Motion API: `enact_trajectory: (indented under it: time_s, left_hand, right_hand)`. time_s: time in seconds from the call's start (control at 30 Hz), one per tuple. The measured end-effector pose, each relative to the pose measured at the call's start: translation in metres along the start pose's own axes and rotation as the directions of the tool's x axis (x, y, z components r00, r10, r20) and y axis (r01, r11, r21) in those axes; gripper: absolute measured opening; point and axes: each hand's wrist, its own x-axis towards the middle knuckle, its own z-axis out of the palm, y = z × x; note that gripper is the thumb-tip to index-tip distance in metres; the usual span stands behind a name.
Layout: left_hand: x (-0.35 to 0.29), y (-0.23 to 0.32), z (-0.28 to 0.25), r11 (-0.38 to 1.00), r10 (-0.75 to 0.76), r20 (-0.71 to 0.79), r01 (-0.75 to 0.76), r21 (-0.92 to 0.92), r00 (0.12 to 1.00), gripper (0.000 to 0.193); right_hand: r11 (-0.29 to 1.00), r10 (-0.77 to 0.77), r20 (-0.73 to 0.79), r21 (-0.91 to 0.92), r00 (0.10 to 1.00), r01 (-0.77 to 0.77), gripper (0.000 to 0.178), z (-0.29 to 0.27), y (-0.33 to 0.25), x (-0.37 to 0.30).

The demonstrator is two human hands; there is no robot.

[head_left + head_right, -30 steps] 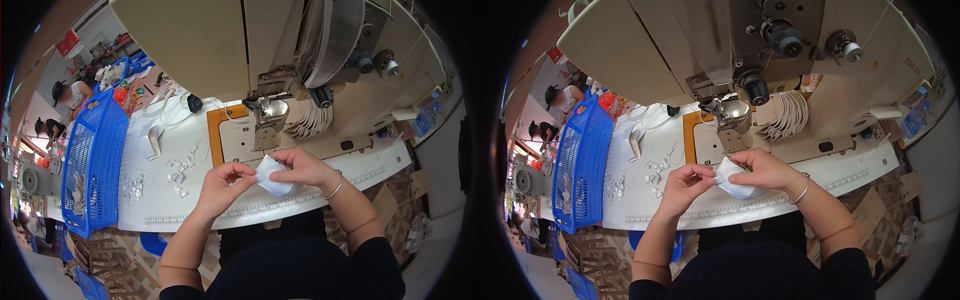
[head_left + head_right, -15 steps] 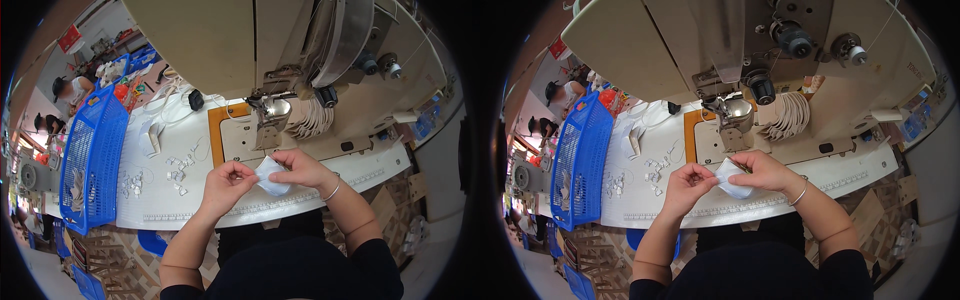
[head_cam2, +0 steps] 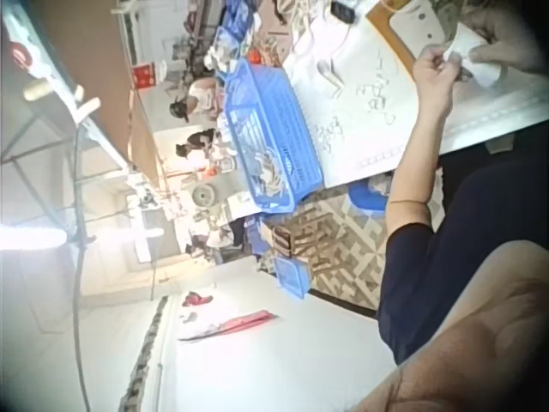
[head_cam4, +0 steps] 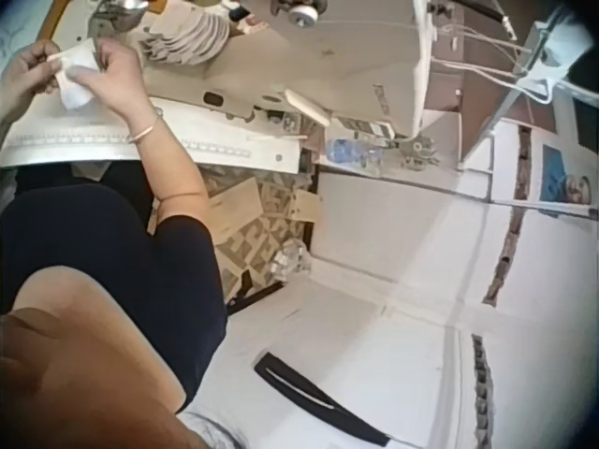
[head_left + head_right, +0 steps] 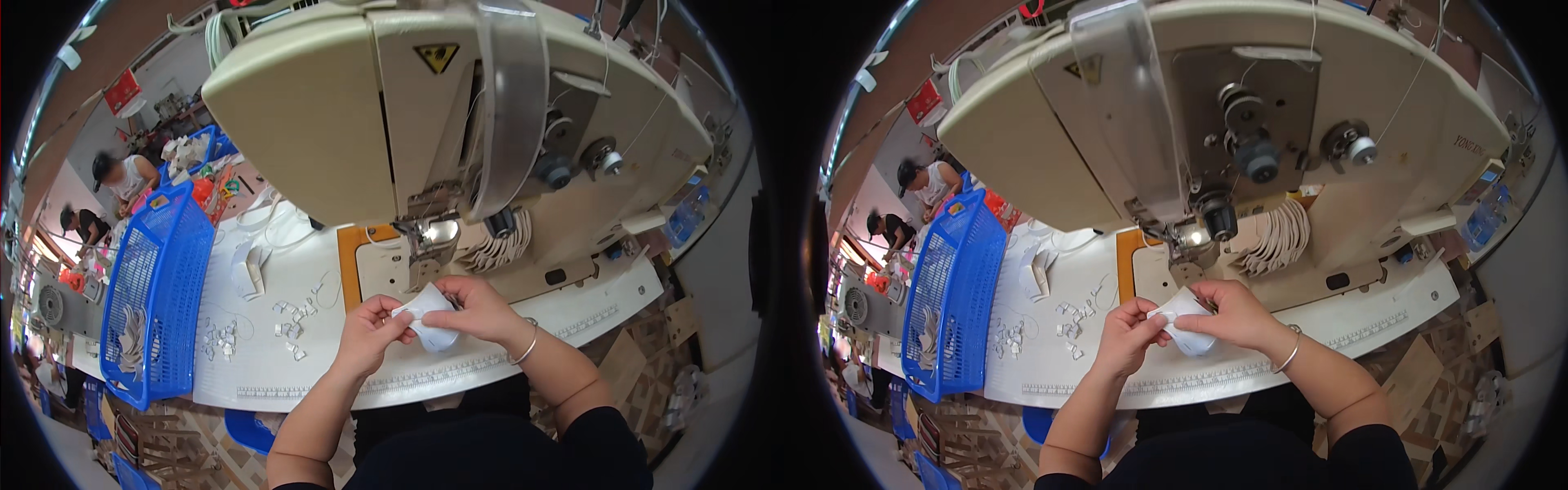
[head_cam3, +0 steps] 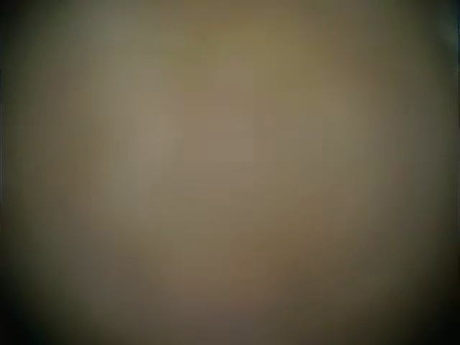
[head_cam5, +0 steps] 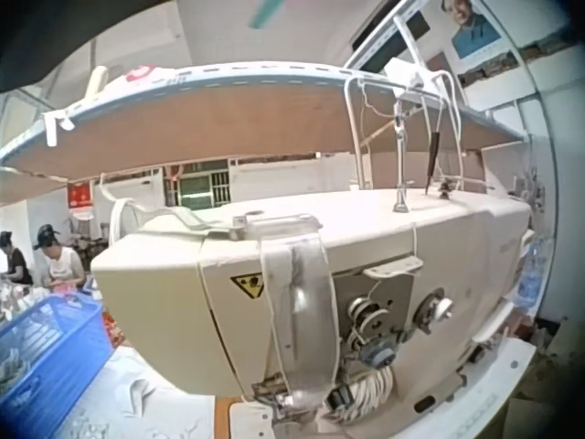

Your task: The person operates an industrial sewing machine to stitch small white fabric pieces, likely face masks. They repeatedly pick up pieces from a table, align them under the needle, sew them, and trim the excess thread with scissors before placing the finished items aside.

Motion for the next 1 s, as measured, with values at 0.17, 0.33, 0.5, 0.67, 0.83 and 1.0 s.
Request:
enact_trajectory:
  time_s: [0.17,0.33,0.5,0.67,0.83,1.0]
  left_hand:
    - [0.057,0.035,-0.002,0.992,-0.118,-0.038,0.116,-0.054,0.992,0.008]
    - [0.084,0.051,0.002,0.994,-0.109,-0.011,0.109,0.023,0.994,0.004]
    - [0.09,0.051,0.002,0.99,-0.144,-0.006,0.144,0.013,0.99,0.011]
    - [0.089,0.056,0.003,0.988,-0.153,0.021,0.153,-0.003,0.988,0.011]
    - [0.09,0.055,0.002,0.99,-0.141,0.046,0.141,0.006,0.989,0.014]
    - [0.09,0.055,0.002,0.99,-0.139,0.056,0.139,0.006,0.989,0.014]
  right_hand:
    - [0.955,-0.15,-0.15,-0.276,0.977,0.105,0.068,-0.036,-0.026,-0.005]
    - [0.79,-0.384,-0.178,-0.571,0.906,0.223,0.065,-0.042,-0.047,0.007]
    - [0.752,-0.417,-0.018,-0.568,0.909,0.334,0.057,-0.058,-0.019,0.038]
    - [0.815,-0.313,0.011,-0.511,0.95,0.275,0.05,-0.061,-0.017,0.048]
    - [0.807,-0.475,-0.133,-0.459,0.87,0.371,0.032,-0.055,-0.021,0.058]
    - [0.752,-0.49,-0.085,-0.544,0.868,0.371,0.028,-0.048,-0.004,0.074]
